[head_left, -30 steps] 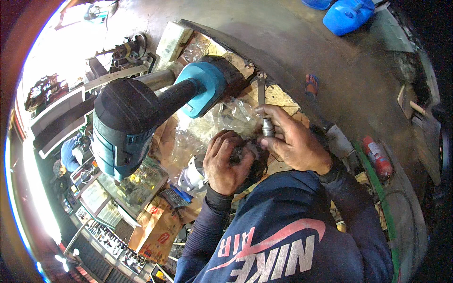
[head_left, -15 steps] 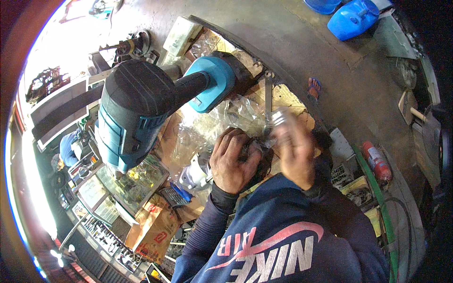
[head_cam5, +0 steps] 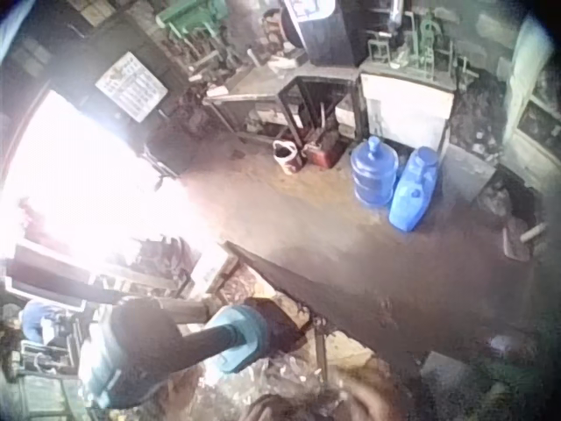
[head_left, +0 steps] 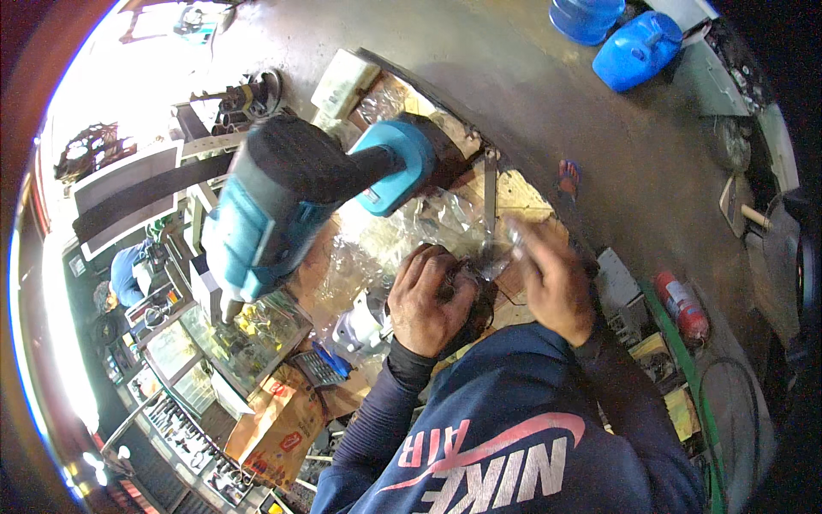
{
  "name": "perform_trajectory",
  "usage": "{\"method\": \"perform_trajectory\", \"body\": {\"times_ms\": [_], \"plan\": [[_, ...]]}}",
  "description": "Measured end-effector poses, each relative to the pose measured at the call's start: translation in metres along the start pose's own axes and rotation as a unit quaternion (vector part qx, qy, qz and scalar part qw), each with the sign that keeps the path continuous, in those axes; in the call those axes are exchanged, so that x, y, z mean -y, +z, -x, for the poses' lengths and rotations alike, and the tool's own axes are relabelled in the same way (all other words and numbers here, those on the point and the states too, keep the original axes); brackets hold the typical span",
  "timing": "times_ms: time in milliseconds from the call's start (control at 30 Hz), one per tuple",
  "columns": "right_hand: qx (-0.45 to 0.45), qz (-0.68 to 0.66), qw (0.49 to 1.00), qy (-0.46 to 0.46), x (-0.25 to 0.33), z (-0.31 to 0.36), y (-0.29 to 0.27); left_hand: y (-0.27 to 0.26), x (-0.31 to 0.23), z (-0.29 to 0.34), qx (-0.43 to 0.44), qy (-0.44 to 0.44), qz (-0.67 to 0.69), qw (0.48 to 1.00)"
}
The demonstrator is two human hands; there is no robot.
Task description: The person uses a cordless impact wrench to tighten bolts on a cylindrical motor component. They repeatedly attach and detach the socket, reposition the motor, and tighten fasteners on different sides of the housing.
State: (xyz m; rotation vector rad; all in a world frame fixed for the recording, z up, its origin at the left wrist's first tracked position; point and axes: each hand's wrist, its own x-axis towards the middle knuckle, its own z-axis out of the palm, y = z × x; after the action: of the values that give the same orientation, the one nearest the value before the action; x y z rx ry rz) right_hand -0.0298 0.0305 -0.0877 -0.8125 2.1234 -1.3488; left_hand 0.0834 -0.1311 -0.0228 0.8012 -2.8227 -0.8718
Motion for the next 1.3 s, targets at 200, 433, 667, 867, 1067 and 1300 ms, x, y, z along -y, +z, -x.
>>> {"method": "perform_trajectory", "body": {"times_ms": [200, 433, 667, 867, 1067, 1300], "plan": [[0.18, 0.113, 0.977, -0.009, 0.003, 0.028, 0.005, -0.001, 0.007, 0.004, 0.005, 0.013, 0.021, 1.0], [0.112, 0.027, 0.99, -0.08, 0.005, -0.038, -0.032, -0.002, 0.01, 0.007, -0.007, 0.037, 0.036, 0.999], [0.262, -0.143, 0.907, -0.296, 0.064, -0.198, 0.004, -0.005, 0.004, 0.011, 0.001, 0.013, 0.037, 0.999], [0.247, -0.057, 0.871, -0.42, 0.098, -0.219, 0.024, -0.001, 0.004, 0.012, -0.03, 0.019, 0.008, 0.999], [0.292, -0.094, 0.853, -0.422, 0.116, -0.222, -0.018, 0.002, 0.005, 0.013, -0.016, -0.027, -0.022, 0.999], [0.295, -0.046, 0.902, -0.313, 0.072, -0.17, -0.137, 0.003, 0.009, 0.011, -0.035, 0.021, 0.0, 0.999]]}}
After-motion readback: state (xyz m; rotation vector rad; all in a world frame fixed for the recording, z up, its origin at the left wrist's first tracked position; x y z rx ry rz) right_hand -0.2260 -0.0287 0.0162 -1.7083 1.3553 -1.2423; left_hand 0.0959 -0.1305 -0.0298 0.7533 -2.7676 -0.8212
